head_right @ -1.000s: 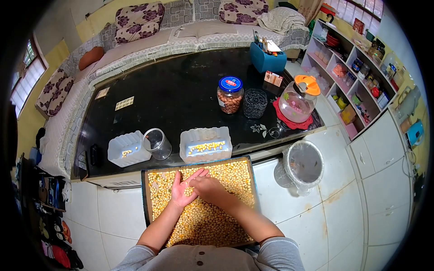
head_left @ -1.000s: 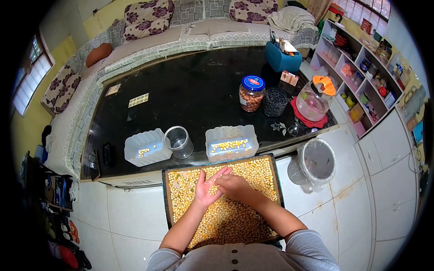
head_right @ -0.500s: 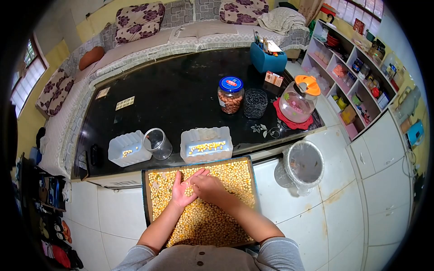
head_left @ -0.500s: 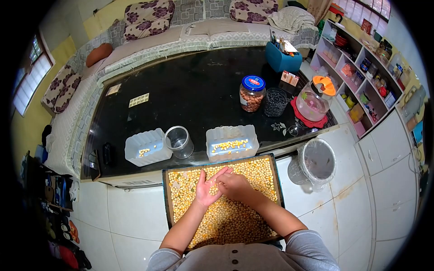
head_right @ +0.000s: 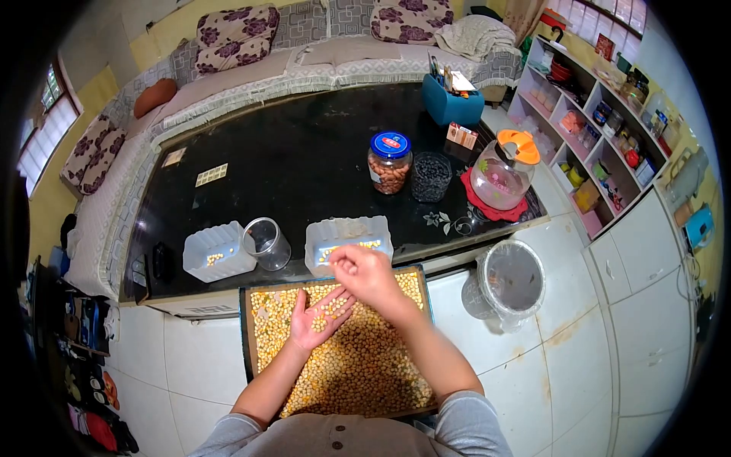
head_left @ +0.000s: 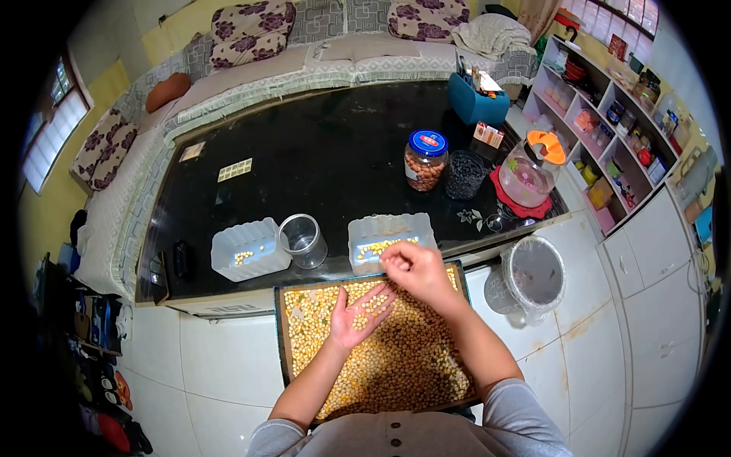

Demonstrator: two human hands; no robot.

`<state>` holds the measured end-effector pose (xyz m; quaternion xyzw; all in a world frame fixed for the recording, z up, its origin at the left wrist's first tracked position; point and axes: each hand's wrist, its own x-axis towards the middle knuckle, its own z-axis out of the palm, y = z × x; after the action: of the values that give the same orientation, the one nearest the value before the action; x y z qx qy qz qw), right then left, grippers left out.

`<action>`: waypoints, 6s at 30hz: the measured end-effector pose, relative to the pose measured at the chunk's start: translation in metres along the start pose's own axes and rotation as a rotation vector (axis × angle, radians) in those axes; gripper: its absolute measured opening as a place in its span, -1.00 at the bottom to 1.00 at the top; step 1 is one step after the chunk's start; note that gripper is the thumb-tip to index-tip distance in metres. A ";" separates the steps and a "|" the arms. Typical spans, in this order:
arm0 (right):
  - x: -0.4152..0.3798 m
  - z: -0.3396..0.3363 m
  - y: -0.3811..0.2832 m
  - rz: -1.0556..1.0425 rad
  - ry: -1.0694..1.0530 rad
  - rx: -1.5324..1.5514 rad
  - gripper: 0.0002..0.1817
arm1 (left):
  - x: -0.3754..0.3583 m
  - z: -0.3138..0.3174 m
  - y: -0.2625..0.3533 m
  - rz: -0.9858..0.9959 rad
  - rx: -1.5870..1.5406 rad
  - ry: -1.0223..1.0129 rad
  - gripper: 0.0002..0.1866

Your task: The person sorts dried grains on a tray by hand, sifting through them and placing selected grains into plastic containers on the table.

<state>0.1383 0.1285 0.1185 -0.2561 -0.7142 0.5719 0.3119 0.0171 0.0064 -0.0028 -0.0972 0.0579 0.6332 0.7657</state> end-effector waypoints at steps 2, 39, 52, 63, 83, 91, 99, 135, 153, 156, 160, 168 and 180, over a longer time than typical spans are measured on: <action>0.020 -0.007 0.006 -0.298 0.120 -0.468 -0.92 | 0.001 0.005 -0.003 0.044 -0.020 -0.013 -0.07; -0.037 0.025 0.084 -0.333 -0.414 -0.477 -0.86 | 0.003 -0.007 0.002 0.007 0.019 -0.116 -0.02; -0.033 0.031 0.099 -0.281 -0.234 -0.505 -0.84 | 0.002 -0.027 0.006 0.053 0.026 0.060 -0.15; -0.034 0.030 0.094 -0.392 -0.270 -0.593 -0.86 | 0.002 -0.021 0.003 0.035 0.061 -0.061 -0.10; -0.034 0.029 0.099 -0.495 -0.262 -0.604 -0.89 | 0.003 -0.023 0.004 0.008 0.022 -0.142 -0.09; -0.034 0.029 0.097 -0.457 -0.285 -0.600 -0.92 | 0.001 -0.016 0.004 -0.013 0.099 -0.080 -0.07; -0.035 0.031 0.100 -0.468 -0.281 -0.612 -0.92 | 0.000 -0.012 0.001 0.027 0.176 0.060 -0.08; 0.048 -0.021 0.027 -0.283 -0.073 -0.647 -0.96 | 0.004 -0.005 -0.003 0.053 0.228 -0.124 0.00; 0.062 -0.021 0.034 -0.055 -0.166 -0.778 -0.90 | 0.005 -0.009 -0.002 0.002 -0.022 -0.204 -0.01; 0.040 -0.014 0.012 -0.229 -0.017 -0.682 -0.89 | 0.006 -0.008 -0.002 0.030 0.028 -0.139 0.00; -0.006 0.012 0.022 -0.355 -0.145 -0.469 -0.92 | 0.010 -0.034 0.005 -0.086 -0.160 -0.376 -0.01; -0.053 0.046 0.079 -0.387 -0.248 -0.523 -0.79 | 0.003 0.001 -0.007 0.110 0.338 -0.060 0.01; -0.055 0.046 0.085 -0.444 -0.219 -0.481 -0.82 | 0.003 0.000 -0.006 0.095 0.305 -0.094 -0.02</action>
<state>0.1422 0.0766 0.0200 -0.0977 -0.8961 0.3295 0.2809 0.0239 0.0083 -0.0028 0.0527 0.1222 0.6562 0.7428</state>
